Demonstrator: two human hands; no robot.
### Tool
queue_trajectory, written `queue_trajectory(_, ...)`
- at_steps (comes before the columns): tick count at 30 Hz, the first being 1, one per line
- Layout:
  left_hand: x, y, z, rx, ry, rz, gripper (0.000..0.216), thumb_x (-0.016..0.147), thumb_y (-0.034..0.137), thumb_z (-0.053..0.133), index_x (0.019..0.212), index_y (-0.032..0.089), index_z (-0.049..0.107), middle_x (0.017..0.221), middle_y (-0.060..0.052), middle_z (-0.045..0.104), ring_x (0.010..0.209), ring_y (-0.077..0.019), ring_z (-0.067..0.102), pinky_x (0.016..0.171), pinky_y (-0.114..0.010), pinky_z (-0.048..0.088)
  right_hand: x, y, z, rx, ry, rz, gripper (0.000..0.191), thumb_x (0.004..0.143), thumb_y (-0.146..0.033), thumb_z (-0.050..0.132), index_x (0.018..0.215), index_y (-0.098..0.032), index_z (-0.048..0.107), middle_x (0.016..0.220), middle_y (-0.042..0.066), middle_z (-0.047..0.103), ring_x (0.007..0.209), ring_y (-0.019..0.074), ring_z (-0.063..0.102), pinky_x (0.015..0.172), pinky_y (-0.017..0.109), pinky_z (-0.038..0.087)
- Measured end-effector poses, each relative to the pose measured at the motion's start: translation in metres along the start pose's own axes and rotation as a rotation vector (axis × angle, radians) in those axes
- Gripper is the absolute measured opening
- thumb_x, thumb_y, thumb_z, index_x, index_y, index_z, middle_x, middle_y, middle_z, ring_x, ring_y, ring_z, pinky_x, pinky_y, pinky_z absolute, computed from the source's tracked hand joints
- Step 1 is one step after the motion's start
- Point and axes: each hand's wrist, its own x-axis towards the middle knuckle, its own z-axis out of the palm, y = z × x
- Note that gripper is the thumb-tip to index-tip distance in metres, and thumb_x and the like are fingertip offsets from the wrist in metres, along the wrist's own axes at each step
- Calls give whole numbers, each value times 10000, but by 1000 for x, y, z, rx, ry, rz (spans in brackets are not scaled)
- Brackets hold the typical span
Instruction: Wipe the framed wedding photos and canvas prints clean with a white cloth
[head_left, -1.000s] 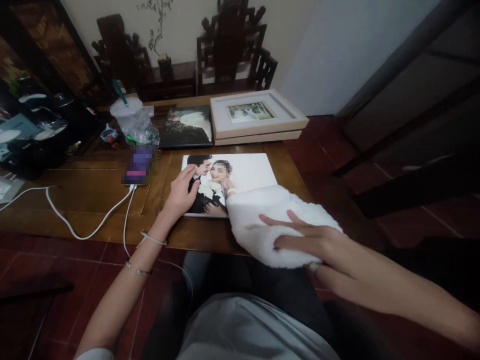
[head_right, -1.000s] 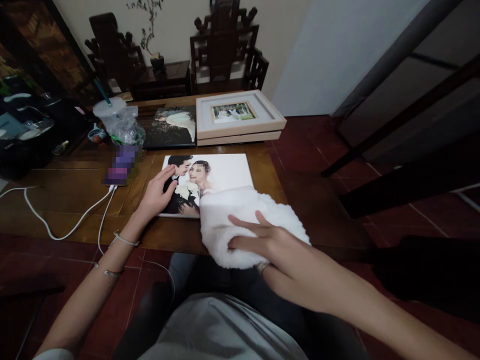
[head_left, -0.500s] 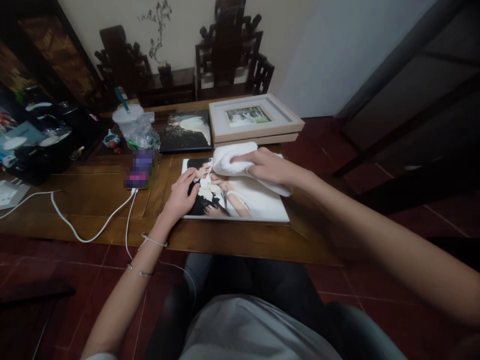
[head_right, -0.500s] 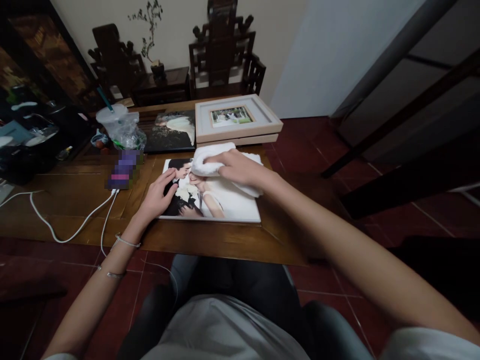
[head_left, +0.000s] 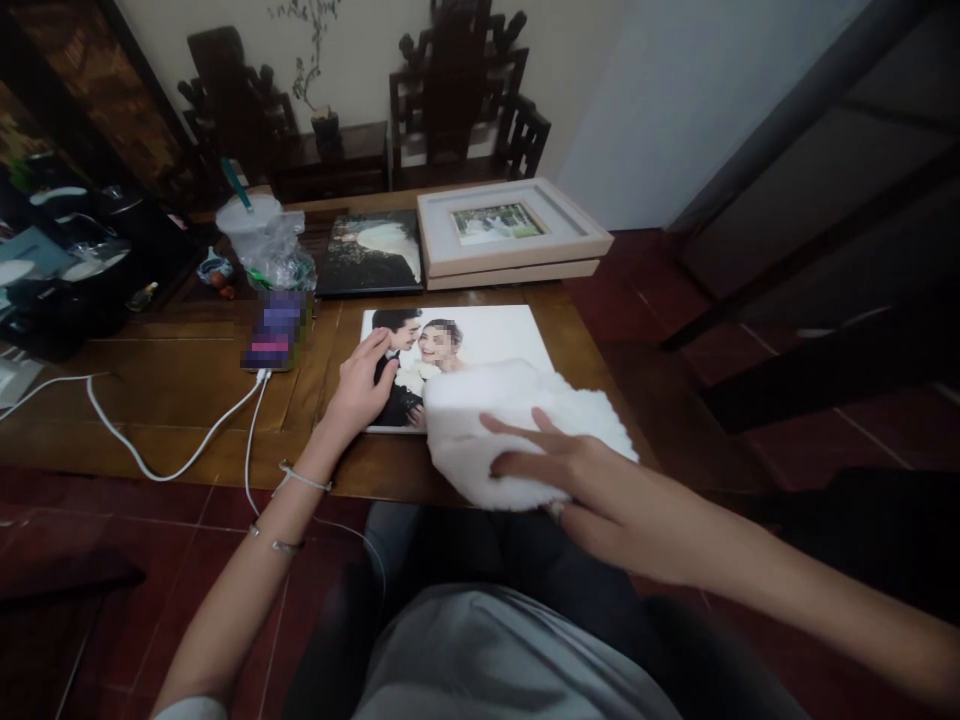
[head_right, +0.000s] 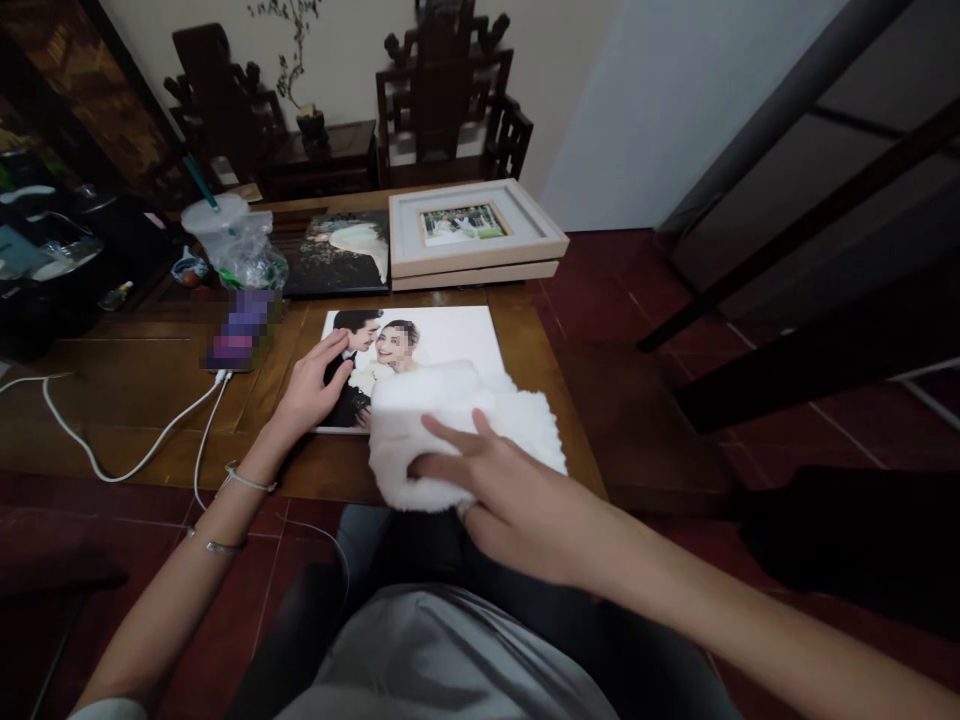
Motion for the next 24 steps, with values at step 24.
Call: queue_trajectory(24,-2,-1,-2,-9,-35,-17,431,975,188,456,1386,169,582,1532,-154,533,1453,-300,467,1201,-575,368,110,39,-36,-90,105,-12,382,728,-77,437,988,-175,699,851,78,724,770,218,614,781,332,439)
